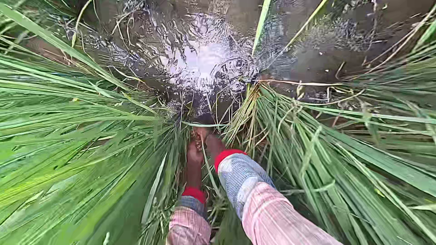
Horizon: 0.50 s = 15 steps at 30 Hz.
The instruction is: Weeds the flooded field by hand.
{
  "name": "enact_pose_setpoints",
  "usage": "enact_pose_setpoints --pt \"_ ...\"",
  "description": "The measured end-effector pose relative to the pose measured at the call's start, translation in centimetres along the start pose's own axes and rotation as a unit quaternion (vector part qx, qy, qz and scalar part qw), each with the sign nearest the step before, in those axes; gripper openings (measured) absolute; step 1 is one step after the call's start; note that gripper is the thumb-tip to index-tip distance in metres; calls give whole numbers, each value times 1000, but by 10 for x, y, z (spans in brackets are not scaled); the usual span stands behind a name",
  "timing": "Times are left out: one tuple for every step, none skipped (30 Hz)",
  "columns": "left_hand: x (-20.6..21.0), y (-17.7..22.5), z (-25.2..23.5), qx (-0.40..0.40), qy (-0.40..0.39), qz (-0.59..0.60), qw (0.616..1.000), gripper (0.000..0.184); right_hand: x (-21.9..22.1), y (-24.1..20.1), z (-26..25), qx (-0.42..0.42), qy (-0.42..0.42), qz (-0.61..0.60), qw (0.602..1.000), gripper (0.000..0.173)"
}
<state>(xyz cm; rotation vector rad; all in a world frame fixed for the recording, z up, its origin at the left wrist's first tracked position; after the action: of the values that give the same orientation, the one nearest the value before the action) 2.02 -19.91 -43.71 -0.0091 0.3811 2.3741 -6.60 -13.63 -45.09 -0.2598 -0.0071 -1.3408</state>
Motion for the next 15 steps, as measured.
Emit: enact_pose_setpoints --pt "1 -3 -2 2 3 5 1000 35 2 5 -2 19 -1 -60 998 27" --pt "2 -6 -3 2 7 3 1000 34 3 5 0 40 -9 -101 994 30" --pt "6 -7 -7 5 13 -2 1000 37 3 6 -6 47 -16 -115 992 31" --pt "10 -8 -10 8 16 -12 1000 40 2 7 -12 43 -18 -109 993 31" --pt "11 -9 -9 11 27 -31 999 39 2 10 -15 41 -17 -99 994 30" --pt "10 -8 -8 18 34 -62 997 36 3 13 -19 37 -13 -98 994 29" --pt "15 -3 -5 25 21 -82 996 32 3 12 -24 27 -11 -102 994 28" --pt "19 3 -2 49 27 -110 992 32 3 10 -25 20 -11 -112 993 29" --pt "19 7 0 79 34 -139 986 32 5 11 -24 18 -9 -117 993 28" --pt "18 8 1 101 31 -156 982 30 6 14 -25 13 -8 -121 992 29" --pt "17 7 -3 115 24 -154 981 32 6 14 -27 5 -6 -128 992 31" --pt "15 5 -5 116 26 -151 981 33 7 15 -28 -5 -1 -136 991 32" --pt "13 5 -1 111 36 -154 981 34 10 18 -27 -11 3 -148 989 31" --pt "14 9 7 109 45 -159 980 33 15 19 -26 -17 4 -155 988 31" --pt "12 13 9 125 43 -162 978 32 19 18 -26 -21 7 -153 988 32"
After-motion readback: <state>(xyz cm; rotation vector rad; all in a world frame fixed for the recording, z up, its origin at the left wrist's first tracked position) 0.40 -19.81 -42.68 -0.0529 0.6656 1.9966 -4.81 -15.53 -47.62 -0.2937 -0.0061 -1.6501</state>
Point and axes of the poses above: each hand's wrist, its own z-axis away from the middle knuckle, its own x-axis out of the palm, y = z × x, the point moved 10 cm from there along -z, towards the middle knuckle, and after that the axes turned 2 degrees about -x, right-handed, at the moved point
